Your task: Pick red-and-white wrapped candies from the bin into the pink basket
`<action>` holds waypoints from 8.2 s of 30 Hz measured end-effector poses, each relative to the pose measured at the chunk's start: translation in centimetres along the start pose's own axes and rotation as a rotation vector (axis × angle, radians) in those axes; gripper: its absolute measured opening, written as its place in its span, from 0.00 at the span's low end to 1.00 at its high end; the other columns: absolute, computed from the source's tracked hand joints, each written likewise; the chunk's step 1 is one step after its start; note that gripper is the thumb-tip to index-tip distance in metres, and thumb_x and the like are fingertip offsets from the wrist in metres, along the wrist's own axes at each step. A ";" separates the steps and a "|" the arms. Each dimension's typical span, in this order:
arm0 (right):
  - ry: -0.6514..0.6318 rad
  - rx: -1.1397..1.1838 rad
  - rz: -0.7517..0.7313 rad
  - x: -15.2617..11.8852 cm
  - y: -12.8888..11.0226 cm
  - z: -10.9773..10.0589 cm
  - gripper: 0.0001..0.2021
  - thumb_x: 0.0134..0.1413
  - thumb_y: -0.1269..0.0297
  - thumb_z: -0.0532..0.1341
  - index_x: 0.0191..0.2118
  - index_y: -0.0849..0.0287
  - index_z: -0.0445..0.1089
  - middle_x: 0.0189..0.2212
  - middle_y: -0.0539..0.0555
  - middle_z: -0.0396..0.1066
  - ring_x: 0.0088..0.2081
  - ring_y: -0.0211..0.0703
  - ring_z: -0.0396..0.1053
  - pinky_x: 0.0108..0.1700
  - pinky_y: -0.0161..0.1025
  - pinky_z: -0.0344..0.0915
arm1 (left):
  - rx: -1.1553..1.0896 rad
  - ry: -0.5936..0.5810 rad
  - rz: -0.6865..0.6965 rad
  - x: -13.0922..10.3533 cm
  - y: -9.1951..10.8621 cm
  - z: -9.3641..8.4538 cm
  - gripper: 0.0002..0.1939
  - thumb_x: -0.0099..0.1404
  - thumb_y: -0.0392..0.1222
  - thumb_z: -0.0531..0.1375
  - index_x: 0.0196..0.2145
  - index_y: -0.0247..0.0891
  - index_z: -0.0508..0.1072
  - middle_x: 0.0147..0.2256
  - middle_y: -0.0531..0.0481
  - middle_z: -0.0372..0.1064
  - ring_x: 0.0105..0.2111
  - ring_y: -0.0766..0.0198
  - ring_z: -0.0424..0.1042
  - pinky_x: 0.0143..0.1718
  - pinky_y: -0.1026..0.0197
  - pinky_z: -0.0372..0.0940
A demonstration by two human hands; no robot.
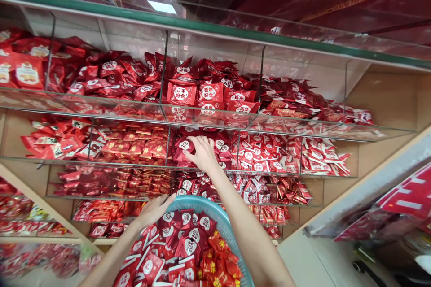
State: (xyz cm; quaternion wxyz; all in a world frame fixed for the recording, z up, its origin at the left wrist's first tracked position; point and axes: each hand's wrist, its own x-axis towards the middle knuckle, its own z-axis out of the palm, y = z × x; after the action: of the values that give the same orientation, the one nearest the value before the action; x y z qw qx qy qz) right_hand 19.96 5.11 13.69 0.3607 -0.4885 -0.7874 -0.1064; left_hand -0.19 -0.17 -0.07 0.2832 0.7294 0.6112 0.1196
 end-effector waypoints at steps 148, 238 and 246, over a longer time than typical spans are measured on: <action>0.081 0.336 0.061 -7.2 -2.9 -7.2 0.05 0.54 0.66 0.53 0.33 0.58 0.64 0.34 0.52 0.66 0.39 0.40 0.62 0.43 0.40 0.56 | 0.033 -0.016 -0.014 -0.1 0.5 -0.2 0.34 0.55 0.67 0.36 0.34 0.40 0.69 0.39 0.43 0.71 0.40 0.51 0.68 0.39 0.56 0.58; -0.112 0.129 -0.166 -4.4 0.1 -4.5 0.16 0.52 0.75 0.49 0.46 0.56 0.62 0.41 0.54 0.65 0.43 0.42 0.59 0.45 0.43 0.56 | 0.026 0.009 0.003 0.1 -0.1 0.2 0.33 0.56 0.67 0.37 0.35 0.41 0.69 0.38 0.44 0.71 0.39 0.51 0.68 0.37 0.56 0.59; -0.636 -0.074 -0.295 -0.1 1.5 -5.2 0.32 0.40 0.82 0.50 0.54 0.54 0.54 0.52 0.53 0.59 0.47 0.47 0.54 0.45 0.46 0.51 | 0.030 0.005 -0.006 0.1 -0.1 0.1 0.35 0.55 0.68 0.35 0.36 0.40 0.69 0.38 0.43 0.71 0.39 0.51 0.68 0.38 0.56 0.59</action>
State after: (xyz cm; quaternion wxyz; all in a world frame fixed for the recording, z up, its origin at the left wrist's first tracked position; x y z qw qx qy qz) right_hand 23.60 3.13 17.08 0.0602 -0.3910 -0.9180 -0.0282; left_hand -0.21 -0.13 -0.24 0.2711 0.7314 0.6157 0.1117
